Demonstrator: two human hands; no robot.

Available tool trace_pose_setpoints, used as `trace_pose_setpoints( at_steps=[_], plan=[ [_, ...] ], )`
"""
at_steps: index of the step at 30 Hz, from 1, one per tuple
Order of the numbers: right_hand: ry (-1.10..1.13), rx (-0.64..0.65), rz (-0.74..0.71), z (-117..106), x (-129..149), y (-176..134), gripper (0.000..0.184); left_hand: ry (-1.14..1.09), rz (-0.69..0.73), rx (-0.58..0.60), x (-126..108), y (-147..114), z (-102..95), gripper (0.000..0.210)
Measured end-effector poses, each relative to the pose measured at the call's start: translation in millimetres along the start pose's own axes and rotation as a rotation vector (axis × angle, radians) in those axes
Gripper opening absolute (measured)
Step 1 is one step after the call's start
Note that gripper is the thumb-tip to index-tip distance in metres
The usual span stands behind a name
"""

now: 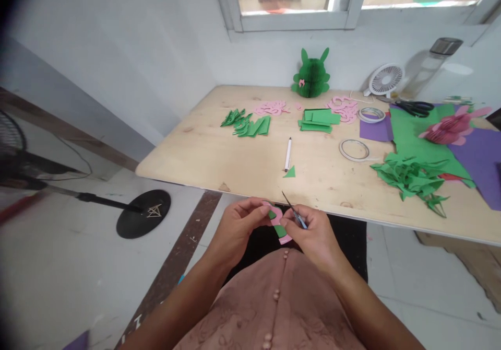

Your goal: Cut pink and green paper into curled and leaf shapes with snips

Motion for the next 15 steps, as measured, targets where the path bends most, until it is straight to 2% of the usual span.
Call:
trace_pose_setpoints(
  at_steps=[15],
  plan=[
    [-0.044,0.007,-0.019,-2.7,4.9,5.7,0.016,-0.083,-0.003,-0.037,-5.4,2.6,0.9,0.017]
  ],
)
Point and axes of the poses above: each hand's wrist, its own y-axis towards the middle knuckle, its own z-axis out of the palm, x = y × z, the point moved 7 cm from there along y, towards the middle knuckle, and after that the axes turned 3 degrees about -x, right-handed, at the moved point
